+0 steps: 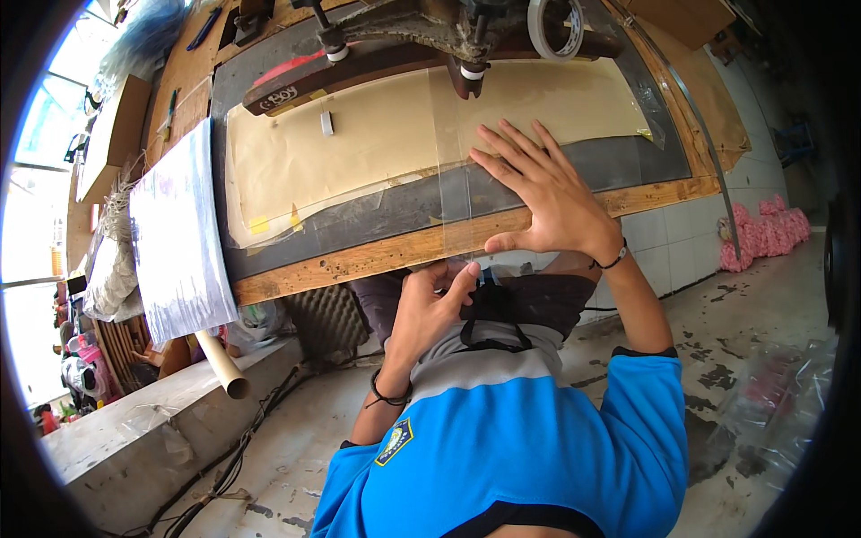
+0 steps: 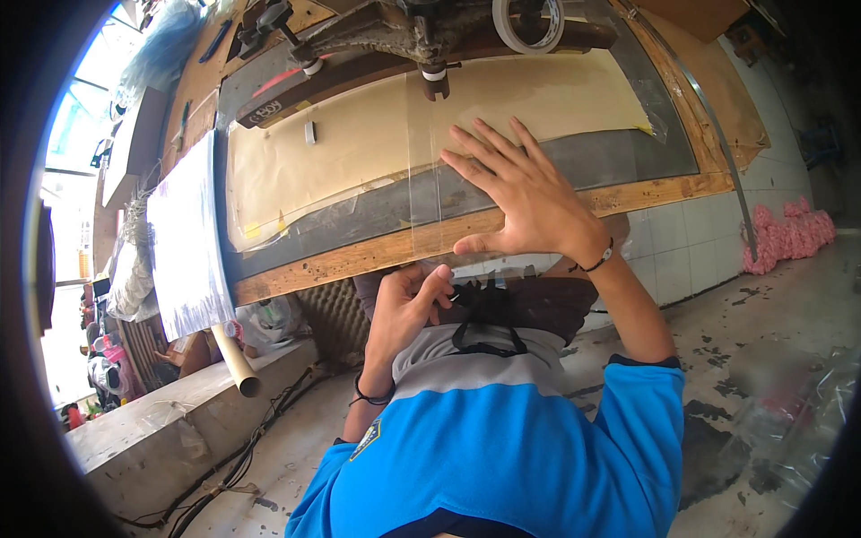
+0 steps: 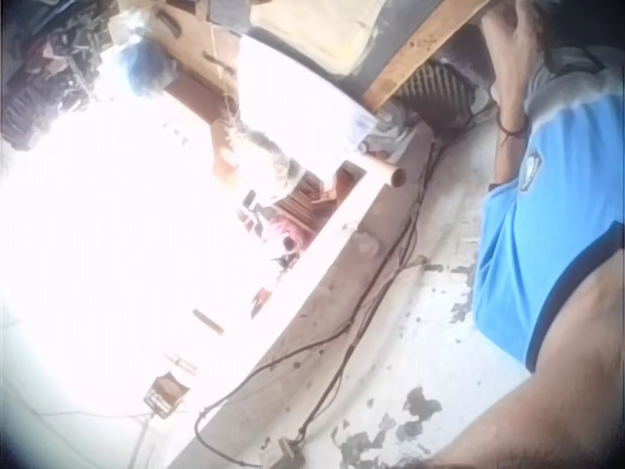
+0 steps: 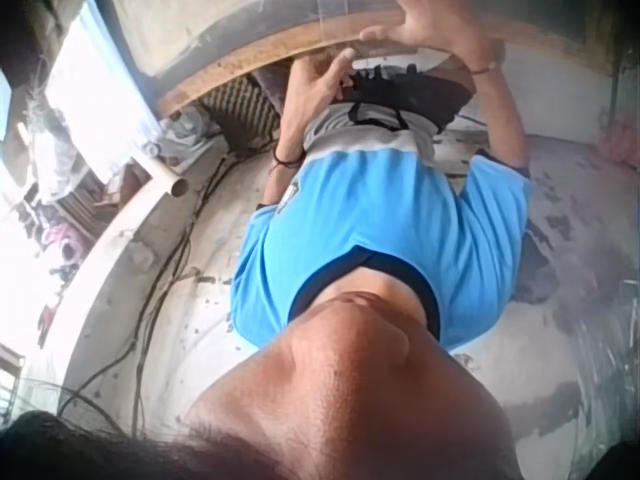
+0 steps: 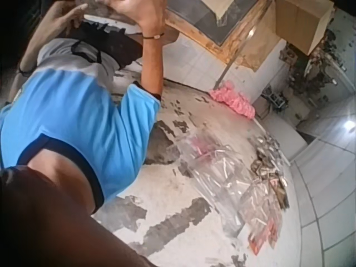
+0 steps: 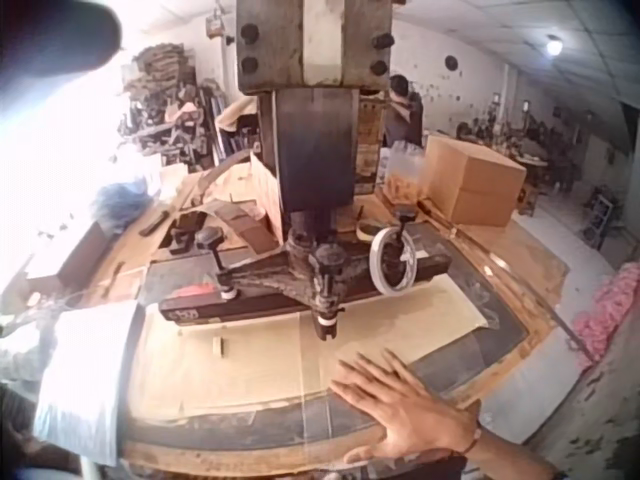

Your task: The person places a thin plastic sheet onto a work surface and uses a heat sealing machine to press down and seal sections of the plastic, repeating the process with another plastic item.

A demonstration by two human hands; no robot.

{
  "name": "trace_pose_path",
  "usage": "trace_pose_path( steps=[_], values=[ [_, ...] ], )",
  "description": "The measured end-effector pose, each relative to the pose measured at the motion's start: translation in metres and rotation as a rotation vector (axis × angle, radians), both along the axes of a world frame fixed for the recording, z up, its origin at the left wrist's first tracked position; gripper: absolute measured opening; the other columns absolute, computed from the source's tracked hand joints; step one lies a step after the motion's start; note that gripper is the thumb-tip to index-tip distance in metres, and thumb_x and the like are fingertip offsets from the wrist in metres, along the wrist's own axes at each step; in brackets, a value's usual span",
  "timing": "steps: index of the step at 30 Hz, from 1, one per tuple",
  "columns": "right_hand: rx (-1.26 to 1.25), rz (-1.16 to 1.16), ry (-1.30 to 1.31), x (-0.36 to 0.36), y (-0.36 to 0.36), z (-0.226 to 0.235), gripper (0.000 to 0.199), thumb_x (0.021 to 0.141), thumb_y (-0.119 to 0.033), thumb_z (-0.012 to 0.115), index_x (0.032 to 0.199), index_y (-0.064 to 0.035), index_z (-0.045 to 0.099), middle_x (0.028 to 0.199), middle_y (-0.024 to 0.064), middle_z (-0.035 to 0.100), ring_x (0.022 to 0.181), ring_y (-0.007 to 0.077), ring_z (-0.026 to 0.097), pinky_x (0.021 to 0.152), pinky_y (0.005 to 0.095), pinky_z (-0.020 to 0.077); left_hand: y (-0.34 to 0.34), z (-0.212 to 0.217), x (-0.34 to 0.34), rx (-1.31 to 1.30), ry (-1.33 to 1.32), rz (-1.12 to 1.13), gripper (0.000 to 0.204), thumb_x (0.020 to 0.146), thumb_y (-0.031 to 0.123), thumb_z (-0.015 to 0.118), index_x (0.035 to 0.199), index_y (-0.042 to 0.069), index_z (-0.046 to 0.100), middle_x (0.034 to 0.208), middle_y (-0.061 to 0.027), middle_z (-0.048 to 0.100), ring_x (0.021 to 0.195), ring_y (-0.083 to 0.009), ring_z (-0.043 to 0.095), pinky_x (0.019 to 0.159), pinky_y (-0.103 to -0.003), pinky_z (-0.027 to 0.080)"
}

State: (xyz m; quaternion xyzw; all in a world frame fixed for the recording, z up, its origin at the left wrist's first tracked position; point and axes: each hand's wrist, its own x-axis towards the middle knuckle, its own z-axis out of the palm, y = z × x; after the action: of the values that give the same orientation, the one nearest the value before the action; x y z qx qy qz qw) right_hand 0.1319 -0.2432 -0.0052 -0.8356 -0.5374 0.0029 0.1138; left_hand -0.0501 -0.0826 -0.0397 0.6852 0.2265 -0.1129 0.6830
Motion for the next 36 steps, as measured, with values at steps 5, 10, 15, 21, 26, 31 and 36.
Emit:
trace_pose_path(
  steps=[5,10,15,21,26,31,36],
  values=[
    [0.034,0.006,-0.016,0.001,0.0,-0.001,0.105,0.074,-0.08,0.063,0.153,-0.0136,0.041,0.161,0.013,0.033,0.152,0.0326,0.024,0.124,0.0559,0.0132,0.0,-0.008,-0.009,-0.121,-0.125,-0.008,0.034,0.101,0.029,0.063,0.103,-0.004,0.072,0.08,-0.0076,0.071,0.071,-0.0103,0.065,0.063,-0.025,0.051],
    [0.04,0.045,0.029,0.001,-0.005,0.004,0.095,0.08,-0.07,0.065,0.151,-0.0098,0.044,0.16,0.0146,0.036,0.151,0.0326,0.027,0.124,0.0553,0.0156,-0.001,0.009,-0.014,-0.123,-0.3,-0.061,0.026,0.103,0.02,0.058,0.101,-0.003,0.07,0.083,-0.0086,0.07,0.076,-0.0123,0.065,0.067,-0.026,0.05],
    [-0.083,0.058,0.226,-0.017,-0.021,0.039,0.085,0.085,-0.058,0.069,0.146,-0.0035,0.048,0.157,0.0163,0.04,0.147,0.0341,0.033,0.122,0.0521,0.0235,0.006,0.007,-0.021,-0.128,-0.645,-0.1,0.028,0.103,0.019,0.053,0.083,0.0,0.061,0.092,-0.0117,0.07,0.083,-0.0217,0.067,0.069,-0.031,0.052],
    [0.031,0.17,0.149,-0.025,-0.008,0.082,0.076,0.086,-0.051,0.07,0.145,-0.0066,0.051,0.149,0.0158,0.05,0.14,0.0344,0.044,0.118,0.0531,0.0303,0.009,0.041,-0.013,-0.078,-0.77,-0.028,0.04,0.1,0.032,0.05,0.074,0.002,0.05,0.107,-0.02,0.071,0.088,-0.0277,0.068,0.076,-0.036,0.053],
    [0.305,0.391,0.226,-0.016,0.03,0.097,0.055,0.086,-0.049,0.071,0.124,-0.0102,0.065,0.123,0.0098,0.065,0.12,0.0313,0.058,0.113,0.0516,0.0362,0.034,0.079,0.0,-0.076,-0.795,-0.218,0.028,0.091,0.023,0.058,0.075,0.002,0.049,0.105,-0.0207,0.072,0.092,-0.029,0.069,0.087,-0.04,0.054],
    [0.561,0.205,0.414,-0.018,0.039,0.122,0.021,0.082,-0.023,0.082,0.089,-0.0074,0.07,0.078,0.0041,0.067,0.071,0.0189,0.059,0.076,0.0355,0.048,0.027,0.108,0.003,-0.259,-0.79,0.046,0.02,0.099,0.015,0.056,0.105,-0.004,0.053,0.107,-0.0205,0.072,0.102,-0.024,0.07,0.096,-0.038,0.054],
    [0.716,0.071,0.525,-0.026,0.044,0.133,0.013,0.089,-0.013,0.074,0.084,-0.0029,0.068,0.072,0.0029,0.063,0.066,0.011,0.054,0.062,0.0261,0.0416,0.022,0.138,0.004,-0.108,-0.665,0.113,0.025,0.103,0.009,0.048,0.115,-0.011,0.057,0.095,-0.0236,0.073,0.094,-0.0271,0.073,0.085,-0.034,0.057]
  ],
)
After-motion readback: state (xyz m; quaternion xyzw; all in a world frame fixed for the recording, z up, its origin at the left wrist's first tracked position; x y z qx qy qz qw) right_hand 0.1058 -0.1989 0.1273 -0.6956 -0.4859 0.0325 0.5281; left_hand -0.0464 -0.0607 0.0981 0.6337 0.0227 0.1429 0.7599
